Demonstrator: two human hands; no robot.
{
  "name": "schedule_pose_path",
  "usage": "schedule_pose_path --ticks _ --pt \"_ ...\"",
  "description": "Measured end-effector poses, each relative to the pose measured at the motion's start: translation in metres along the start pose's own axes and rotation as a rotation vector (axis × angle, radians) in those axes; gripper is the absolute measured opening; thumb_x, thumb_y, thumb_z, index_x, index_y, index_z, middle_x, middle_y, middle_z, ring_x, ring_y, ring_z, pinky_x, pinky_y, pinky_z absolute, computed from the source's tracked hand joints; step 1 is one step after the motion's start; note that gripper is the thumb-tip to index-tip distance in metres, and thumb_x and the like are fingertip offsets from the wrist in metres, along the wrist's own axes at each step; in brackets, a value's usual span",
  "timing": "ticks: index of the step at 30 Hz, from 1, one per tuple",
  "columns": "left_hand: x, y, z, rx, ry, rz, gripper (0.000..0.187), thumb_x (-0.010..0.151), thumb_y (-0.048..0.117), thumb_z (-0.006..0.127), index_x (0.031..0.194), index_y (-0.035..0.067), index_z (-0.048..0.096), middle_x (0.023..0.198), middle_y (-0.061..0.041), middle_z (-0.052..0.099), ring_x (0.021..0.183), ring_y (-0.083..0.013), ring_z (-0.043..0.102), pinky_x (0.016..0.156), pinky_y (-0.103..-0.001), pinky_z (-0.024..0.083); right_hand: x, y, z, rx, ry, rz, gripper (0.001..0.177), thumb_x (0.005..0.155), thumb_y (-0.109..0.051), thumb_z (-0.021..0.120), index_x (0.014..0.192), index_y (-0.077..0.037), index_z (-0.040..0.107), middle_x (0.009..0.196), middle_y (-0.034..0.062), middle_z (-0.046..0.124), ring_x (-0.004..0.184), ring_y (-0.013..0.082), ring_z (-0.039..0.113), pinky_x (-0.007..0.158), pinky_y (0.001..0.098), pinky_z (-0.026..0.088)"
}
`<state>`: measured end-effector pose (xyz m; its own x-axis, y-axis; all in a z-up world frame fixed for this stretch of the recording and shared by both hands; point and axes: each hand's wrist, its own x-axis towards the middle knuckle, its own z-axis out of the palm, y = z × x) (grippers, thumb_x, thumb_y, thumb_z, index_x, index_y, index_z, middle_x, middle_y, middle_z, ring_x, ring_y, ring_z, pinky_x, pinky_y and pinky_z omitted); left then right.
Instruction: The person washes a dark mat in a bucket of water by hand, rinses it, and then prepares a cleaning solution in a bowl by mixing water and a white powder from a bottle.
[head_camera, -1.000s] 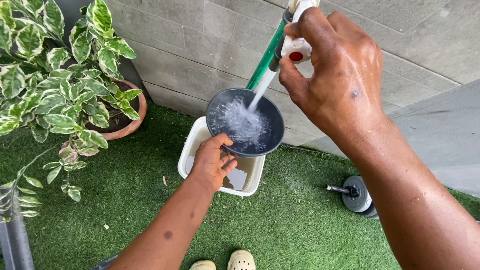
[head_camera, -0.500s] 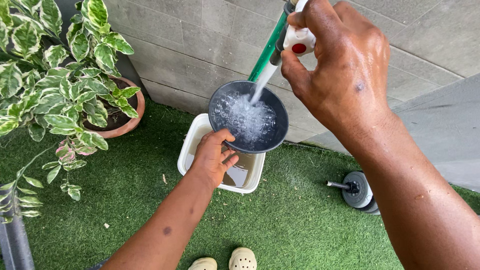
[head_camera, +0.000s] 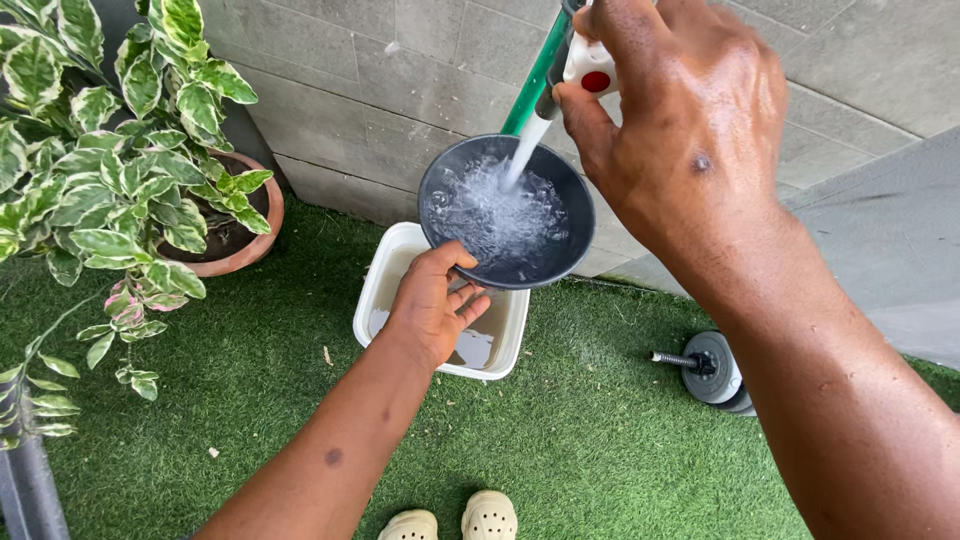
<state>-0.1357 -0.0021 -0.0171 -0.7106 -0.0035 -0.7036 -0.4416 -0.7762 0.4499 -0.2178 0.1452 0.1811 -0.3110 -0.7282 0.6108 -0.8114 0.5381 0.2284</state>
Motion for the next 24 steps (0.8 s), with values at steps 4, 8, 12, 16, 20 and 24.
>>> schedule_pose_path --ticks 4,8,12,16,20,24 --pt "-0.003 0.005 0.002 -0.004 -0.02 0.037 0.039 0.074 0.018 0.067 0.112 0.011 0.06 0.11 -0.005 0.057 0.105 -0.0254 0.054 0.1 -0.047 0.046 0.001 0.0 0.0 -0.036 0.004 -0.014 0.037 0.091 -0.012 0.086 0.118 -0.004 0.061 0.1 0.0095 0.069 0.09 0.0304 0.069 0.072 0.0452 0.051" --pt "-0.007 0.012 0.008 -0.042 -0.017 0.056 0.042 0.071 0.012 0.066 0.113 0.011 0.059 0.112 -0.008 0.059 0.104 -0.0273 0.054 0.097 -0.049 0.052 0.003 -0.001 0.0 -0.071 -0.016 0.008 0.035 0.091 -0.013 0.087 0.116 -0.005 0.064 0.099 0.0099 0.069 0.085 0.0298 0.069 0.069 0.0446 0.051" --pt "-0.016 0.017 0.014 -0.112 -0.05 0.045 0.042 0.072 0.009 0.065 0.113 0.007 0.058 0.115 -0.011 0.057 0.108 -0.0283 0.055 0.098 -0.051 0.055 0.004 -0.001 0.001 -0.066 -0.019 0.002 0.036 0.091 -0.014 0.086 0.116 -0.005 0.063 0.093 0.0095 0.068 0.084 0.0286 0.068 0.069 0.0443 0.051" --pt "-0.022 0.021 0.023 -0.167 -0.064 0.02 0.041 0.072 0.009 0.066 0.112 0.007 0.058 0.116 -0.012 0.057 0.108 -0.0282 0.054 0.101 -0.052 0.055 0.006 -0.002 0.0 -0.13 -0.054 0.028 0.038 0.089 -0.018 0.087 0.115 -0.006 0.062 0.088 0.0092 0.065 0.078 0.028 0.067 0.065 0.0447 0.05" --pt "-0.028 0.024 0.03 -0.147 -0.122 0.078 0.04 0.072 0.01 0.066 0.111 0.008 0.058 0.116 -0.011 0.058 0.106 -0.0271 0.053 0.1 -0.052 0.054 0.008 -0.004 0.003 -0.137 -0.059 0.06 0.04 0.089 -0.021 0.087 0.11 -0.006 0.058 0.08 0.0115 0.067 0.07 0.0284 0.068 0.061 0.0448 0.052" --pt "-0.039 0.029 0.034 -0.126 -0.079 0.097 0.041 0.071 0.007 0.065 0.111 0.012 0.056 0.117 -0.009 0.057 0.107 -0.0274 0.052 0.099 -0.054 0.054 0.007 -0.007 0.018 0.074 -0.066 0.241 0.037 0.099 -0.014 0.079 0.115 0.002 0.049 0.078 0.0144 0.071 0.061 0.0283 0.069 0.056 0.0437 0.053"
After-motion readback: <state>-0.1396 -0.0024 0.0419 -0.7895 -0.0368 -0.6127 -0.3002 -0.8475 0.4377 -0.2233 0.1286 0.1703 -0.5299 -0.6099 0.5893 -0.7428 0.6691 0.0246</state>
